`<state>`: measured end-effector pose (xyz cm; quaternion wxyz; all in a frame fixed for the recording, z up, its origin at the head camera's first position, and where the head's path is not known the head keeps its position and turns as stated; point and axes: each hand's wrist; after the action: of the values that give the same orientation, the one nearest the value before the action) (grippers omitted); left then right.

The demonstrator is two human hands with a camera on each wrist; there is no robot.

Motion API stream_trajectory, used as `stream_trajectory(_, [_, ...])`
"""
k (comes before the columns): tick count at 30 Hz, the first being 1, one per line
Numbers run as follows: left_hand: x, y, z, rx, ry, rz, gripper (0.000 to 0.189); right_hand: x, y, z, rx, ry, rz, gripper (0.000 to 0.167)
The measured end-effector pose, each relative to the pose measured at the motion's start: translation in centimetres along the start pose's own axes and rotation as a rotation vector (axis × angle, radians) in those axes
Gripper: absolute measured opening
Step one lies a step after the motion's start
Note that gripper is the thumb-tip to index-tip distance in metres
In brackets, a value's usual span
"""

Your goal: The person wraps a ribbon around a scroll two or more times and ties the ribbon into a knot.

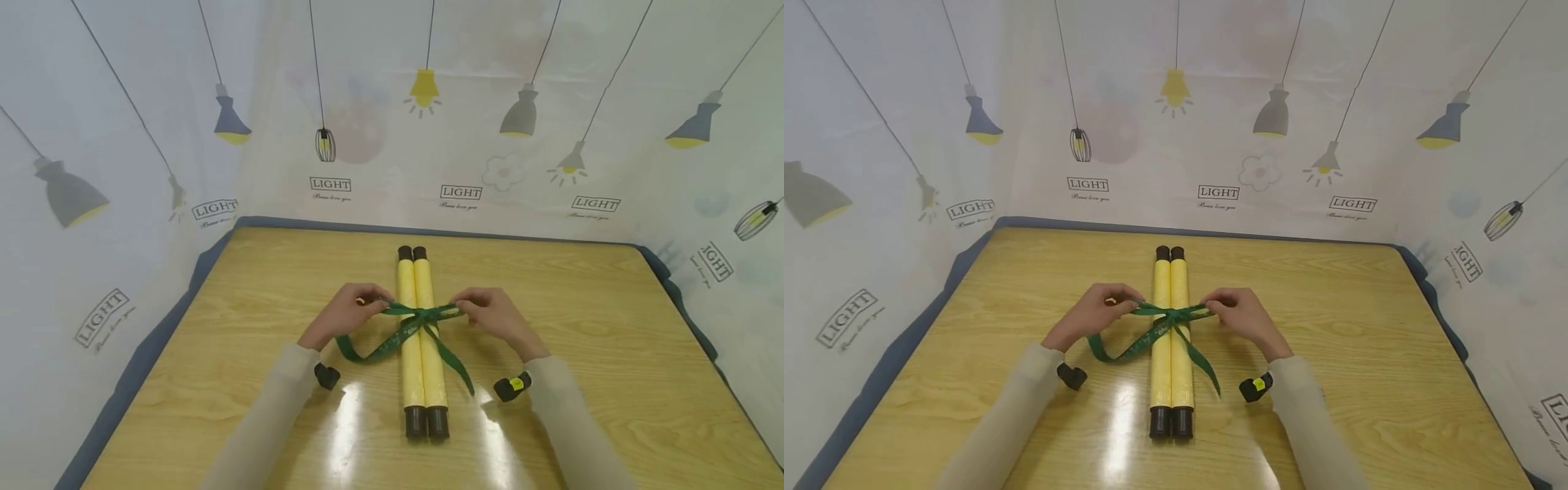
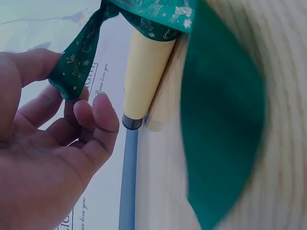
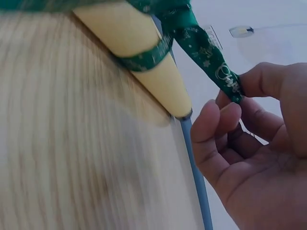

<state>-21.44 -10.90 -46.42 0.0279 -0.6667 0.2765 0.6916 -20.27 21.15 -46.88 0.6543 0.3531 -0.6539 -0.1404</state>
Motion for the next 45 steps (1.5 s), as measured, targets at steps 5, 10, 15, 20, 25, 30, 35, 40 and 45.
stream_trajectory(5, [0.4,0.3,0.2,0.001,0.001,0.023,0.016,-1.4,1.3,-0.7,-0.021,-0.004,-0.065,0.027])
stream_trajectory(10, [1.1,0.6,0.2,-0.003,-0.026,0.059,0.017,-2.3,1.8,-1.7,-0.045,-0.007,-0.062,0.027])
stream_trajectory(15, [1.8,0.7,-0.1,-0.007,-0.008,0.072,0.016,-3.3,1.9,-2.4,-0.065,-0.035,-0.058,0.028])
stream_trajectory(20, [2.4,0.6,-0.4,-0.019,0.033,0.070,0.015,-4.3,1.5,-2.7,-0.085,-0.079,-0.062,0.027])
stream_trajectory(25, [2.8,0.5,-0.5,-0.012,0.068,0.059,0.014,-4.8,1.3,-3.2,-0.093,-0.117,-0.040,0.028])
stream_trajectory(30, [3.0,0.4,-0.5,-0.001,0.083,0.058,0.014,-5.1,1.4,-3.5,-0.080,-0.141,-0.001,0.032])
stream_trajectory(35, [3.1,0.2,-0.4,0.035,0.106,-0.004,0.015,-5.7,1.7,-3.8,-0.041,-0.156,0.012,0.035])
stream_trajectory(40, [3.5,0.4,-0.7,0.046,0.116,-0.081,0.020,-5.5,1.1,-3.2,-0.037,-0.128,0.085,0.040])
stream_trajectory(45, [3.6,0.6,-1.1,0.038,0.106,-0.108,0.035,-4.8,0.7,-2.2,-0.039,-0.115,0.143,0.049])
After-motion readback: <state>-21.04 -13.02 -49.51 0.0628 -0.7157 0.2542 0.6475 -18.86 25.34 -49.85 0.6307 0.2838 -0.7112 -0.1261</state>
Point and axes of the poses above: each hand's wrist, its own z-axis towards the middle knuckle, its own y-axis out of the back of the hand, x = y × z, and after that the axes turned 9 degrees about -z, right-handed
